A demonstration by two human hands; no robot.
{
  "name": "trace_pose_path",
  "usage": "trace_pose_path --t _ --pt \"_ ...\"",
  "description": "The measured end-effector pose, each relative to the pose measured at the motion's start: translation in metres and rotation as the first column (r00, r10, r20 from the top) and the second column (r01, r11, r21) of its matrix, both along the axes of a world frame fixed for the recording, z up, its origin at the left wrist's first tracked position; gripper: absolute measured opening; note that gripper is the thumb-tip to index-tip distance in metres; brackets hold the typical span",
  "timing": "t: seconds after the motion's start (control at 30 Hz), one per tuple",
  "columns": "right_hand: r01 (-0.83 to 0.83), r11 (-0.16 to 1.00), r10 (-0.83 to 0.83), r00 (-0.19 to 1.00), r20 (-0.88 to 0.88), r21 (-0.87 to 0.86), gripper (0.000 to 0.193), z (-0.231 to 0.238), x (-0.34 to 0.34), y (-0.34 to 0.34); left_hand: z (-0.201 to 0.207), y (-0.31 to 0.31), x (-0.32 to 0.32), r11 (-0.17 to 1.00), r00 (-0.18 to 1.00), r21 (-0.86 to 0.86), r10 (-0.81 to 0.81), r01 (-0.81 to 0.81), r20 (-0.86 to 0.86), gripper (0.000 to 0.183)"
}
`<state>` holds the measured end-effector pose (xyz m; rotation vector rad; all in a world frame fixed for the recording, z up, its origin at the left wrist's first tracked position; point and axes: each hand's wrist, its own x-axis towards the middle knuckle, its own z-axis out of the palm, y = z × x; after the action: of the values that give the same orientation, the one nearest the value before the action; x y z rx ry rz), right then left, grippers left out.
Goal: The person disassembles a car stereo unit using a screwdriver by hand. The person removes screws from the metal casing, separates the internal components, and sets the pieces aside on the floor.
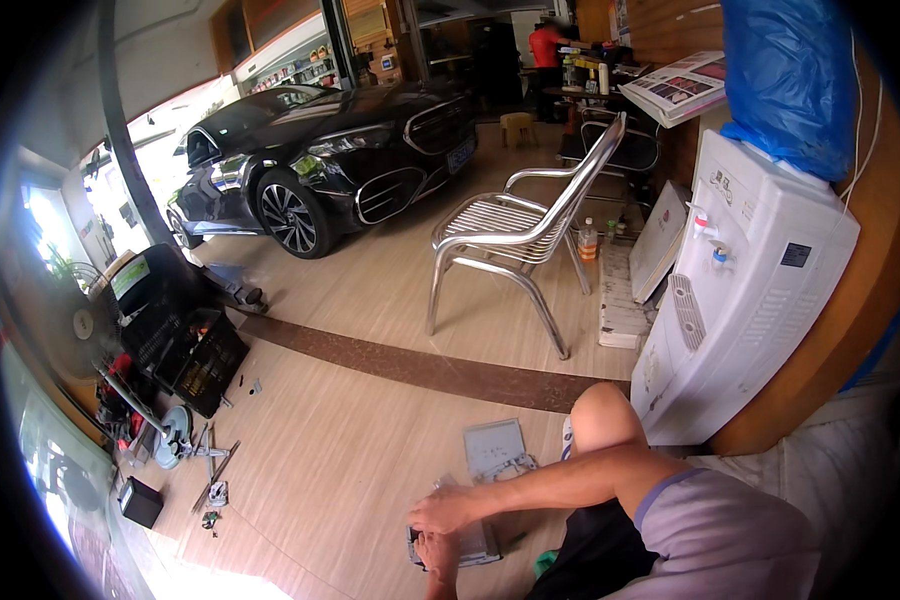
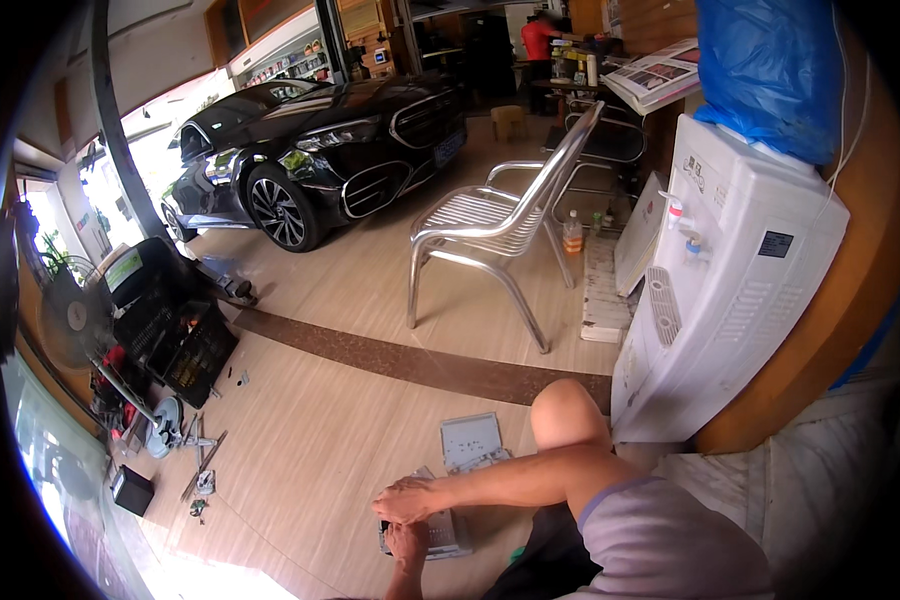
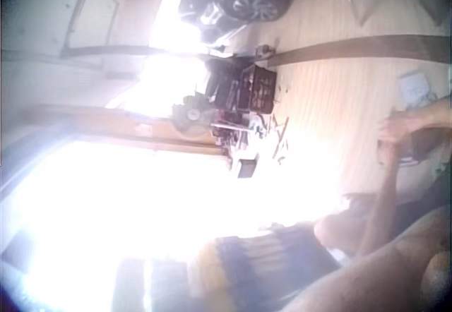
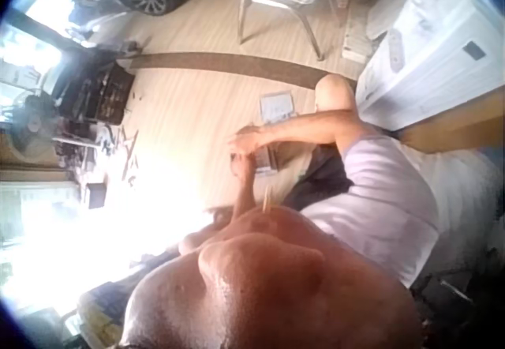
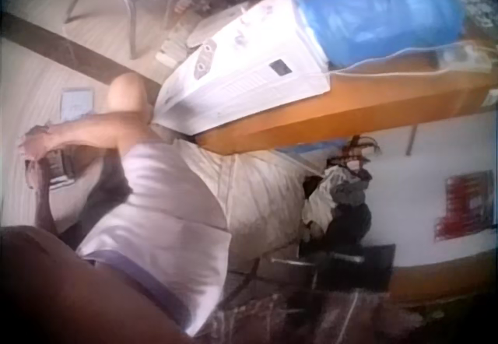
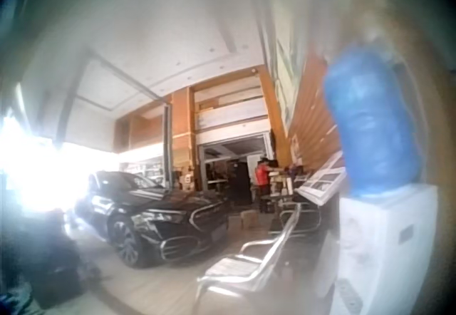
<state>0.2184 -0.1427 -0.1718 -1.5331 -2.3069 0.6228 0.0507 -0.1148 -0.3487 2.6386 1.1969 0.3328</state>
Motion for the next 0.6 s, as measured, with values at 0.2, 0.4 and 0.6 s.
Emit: trace_pose_path --t 0.2,0.4,0.6 --pt "-0.054 0.987 0.072 0.991 -0.109 0.153 0.016 0.0021 -0.0021 -0.0031 -0.0010 -0.0015 0.0014 1.000 1.000 0.023 -0.005 0.005 0.005 0.028" --pt "0.001 0.998 0.000 1.000 -0.007 0.059 0.017 -0.0009 -0.0041 0.0002 0.0046 -0.0017 0.0011 0.999 1.000 -0.035 0.006 -0.007 -0.013 0.028" --pt "-0.039 0.994 0.039 0.999 -0.005 0.099 0.024 0.0004 -0.0029 -0.0018 0.0087 -0.0049 0.0026 0.994 0.997 0.105 -0.019 0.011 0.075 0.029"
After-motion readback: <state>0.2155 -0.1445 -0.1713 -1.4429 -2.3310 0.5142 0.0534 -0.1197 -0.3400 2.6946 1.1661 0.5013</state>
